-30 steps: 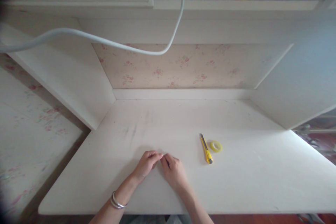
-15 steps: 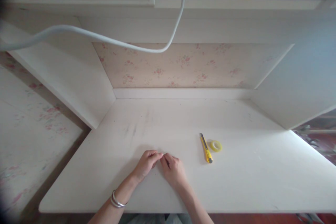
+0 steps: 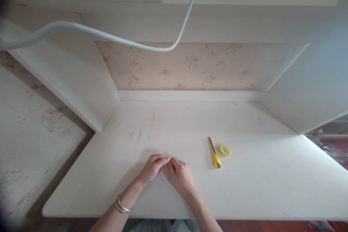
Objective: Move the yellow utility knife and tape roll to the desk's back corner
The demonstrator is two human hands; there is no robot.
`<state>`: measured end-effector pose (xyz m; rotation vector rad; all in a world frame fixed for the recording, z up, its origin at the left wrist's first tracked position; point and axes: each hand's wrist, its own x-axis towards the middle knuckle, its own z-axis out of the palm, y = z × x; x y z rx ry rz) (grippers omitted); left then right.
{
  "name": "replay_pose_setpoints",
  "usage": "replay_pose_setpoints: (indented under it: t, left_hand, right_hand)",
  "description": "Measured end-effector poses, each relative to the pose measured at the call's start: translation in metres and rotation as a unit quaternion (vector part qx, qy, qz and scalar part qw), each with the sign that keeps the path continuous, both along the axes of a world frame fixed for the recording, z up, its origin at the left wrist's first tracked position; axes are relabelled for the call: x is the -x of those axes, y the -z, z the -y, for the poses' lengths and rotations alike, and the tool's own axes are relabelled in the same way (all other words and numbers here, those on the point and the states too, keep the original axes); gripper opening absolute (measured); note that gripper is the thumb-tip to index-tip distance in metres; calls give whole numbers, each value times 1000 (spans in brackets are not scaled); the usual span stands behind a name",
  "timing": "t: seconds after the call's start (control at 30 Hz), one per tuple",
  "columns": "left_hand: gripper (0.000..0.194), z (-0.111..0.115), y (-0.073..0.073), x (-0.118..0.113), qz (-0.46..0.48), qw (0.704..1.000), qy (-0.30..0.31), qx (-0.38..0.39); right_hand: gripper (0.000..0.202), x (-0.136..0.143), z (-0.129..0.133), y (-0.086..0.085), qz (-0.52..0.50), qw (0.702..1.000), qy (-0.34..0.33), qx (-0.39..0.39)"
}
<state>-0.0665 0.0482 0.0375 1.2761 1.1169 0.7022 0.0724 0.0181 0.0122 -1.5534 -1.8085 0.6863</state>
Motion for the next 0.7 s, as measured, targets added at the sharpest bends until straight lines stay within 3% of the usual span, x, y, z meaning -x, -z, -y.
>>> replay_pose_setpoints:
  t: [0.7]
  left_hand:
    - [44,-1,1,-1,7,1000,-7,-11]
  right_hand:
    - [35,0,0,-1,2,1000,-4,-3]
